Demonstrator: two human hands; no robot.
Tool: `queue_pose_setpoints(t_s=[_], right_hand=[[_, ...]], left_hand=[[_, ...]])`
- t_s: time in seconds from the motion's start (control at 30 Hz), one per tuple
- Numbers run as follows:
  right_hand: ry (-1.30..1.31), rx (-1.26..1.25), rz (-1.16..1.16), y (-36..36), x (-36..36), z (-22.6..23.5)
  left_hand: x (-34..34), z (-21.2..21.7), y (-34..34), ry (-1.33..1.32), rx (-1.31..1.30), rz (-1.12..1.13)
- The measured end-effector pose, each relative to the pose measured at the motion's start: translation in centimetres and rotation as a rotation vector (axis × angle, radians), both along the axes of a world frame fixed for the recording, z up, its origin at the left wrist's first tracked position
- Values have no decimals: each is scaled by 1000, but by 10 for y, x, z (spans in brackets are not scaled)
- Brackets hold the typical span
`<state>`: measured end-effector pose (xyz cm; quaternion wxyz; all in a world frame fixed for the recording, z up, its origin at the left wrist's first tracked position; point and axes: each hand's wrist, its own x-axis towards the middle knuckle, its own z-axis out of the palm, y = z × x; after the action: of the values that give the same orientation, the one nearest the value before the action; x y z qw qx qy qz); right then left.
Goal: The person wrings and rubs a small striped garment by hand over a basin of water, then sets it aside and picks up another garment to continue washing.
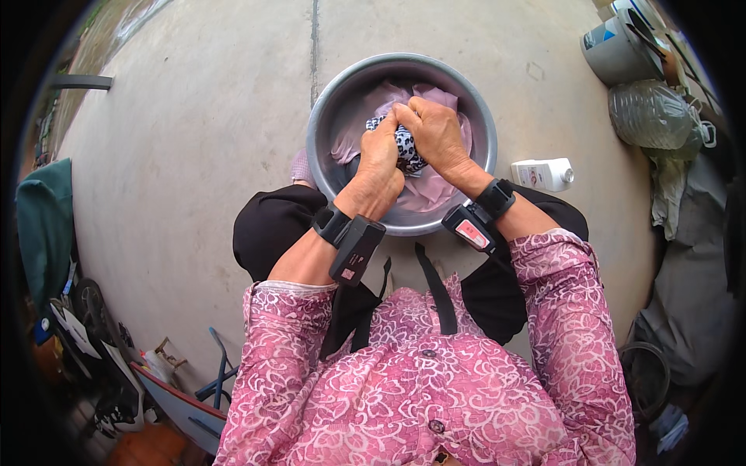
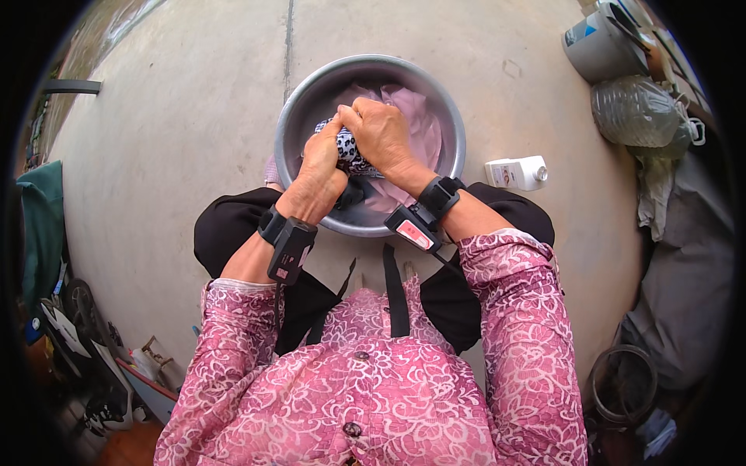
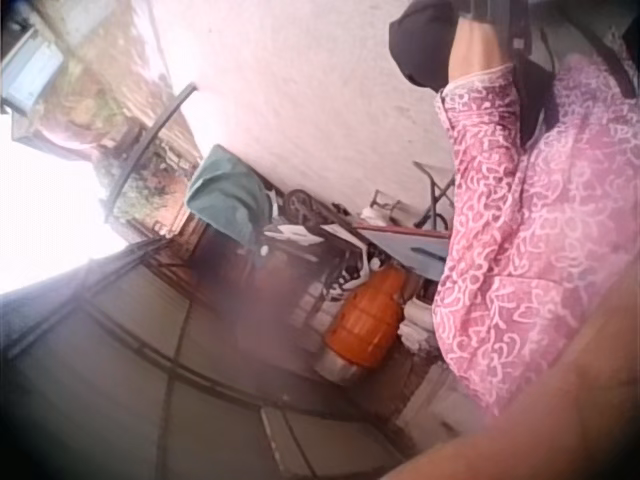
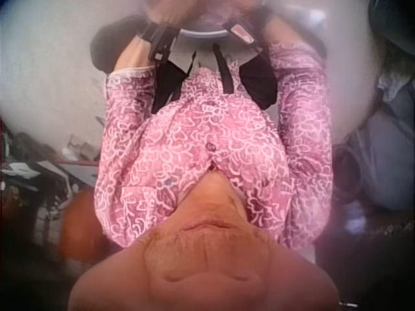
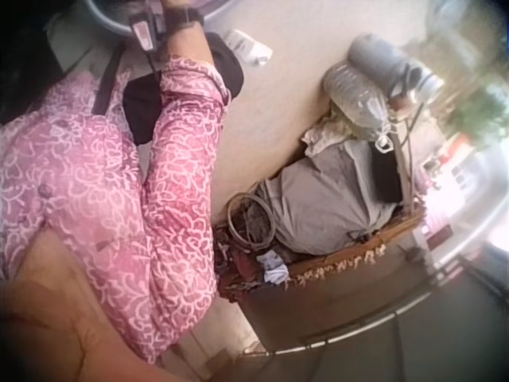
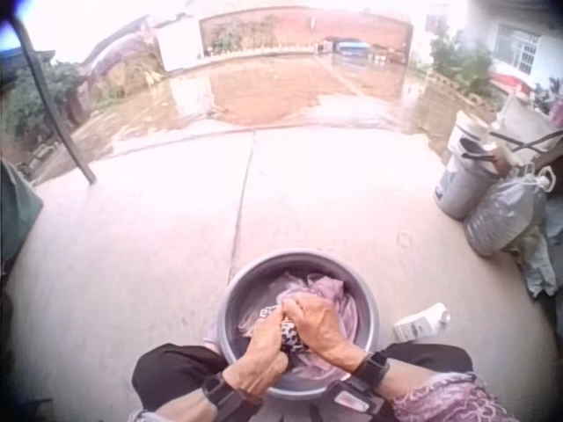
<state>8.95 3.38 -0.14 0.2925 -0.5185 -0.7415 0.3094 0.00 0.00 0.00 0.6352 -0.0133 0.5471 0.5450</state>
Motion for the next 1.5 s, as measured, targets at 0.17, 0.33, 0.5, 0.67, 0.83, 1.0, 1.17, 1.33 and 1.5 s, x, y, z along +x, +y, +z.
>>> queue_pose_setpoints(t_s=[0.17,0.33,0.5,0.67,0.83,1.0,1.17,1.33,1.5], right_hand=[[122,403,158,-45,-23,37],[167,90,0,-19,-12,9],[46,-55,-96,-18,-16,8],[225,387,60,-52,-29,31],[109,-30,-81,10,-13,1],[264,312,-25,-33,-30,18],[265,341,-54,-18,-27,0],[169,61,-147,-5,-15,-6],[297,390,55,-54,-34,25]], left_hand=[[-50,-20,7,31,38,-249],[-7,3,-2,-142,21,18],[-13,-4,-4,102,-62,-79],[-40,-24,-5,-195,253,-311],[-5,-8,4,-83,71,-104],[-52,-44,6,-468,374,-302],[-28,-50,2,-156,276,-129],[-6,-10,1,47,10,-101],[-48,-34,-12,-628,348,-195]])
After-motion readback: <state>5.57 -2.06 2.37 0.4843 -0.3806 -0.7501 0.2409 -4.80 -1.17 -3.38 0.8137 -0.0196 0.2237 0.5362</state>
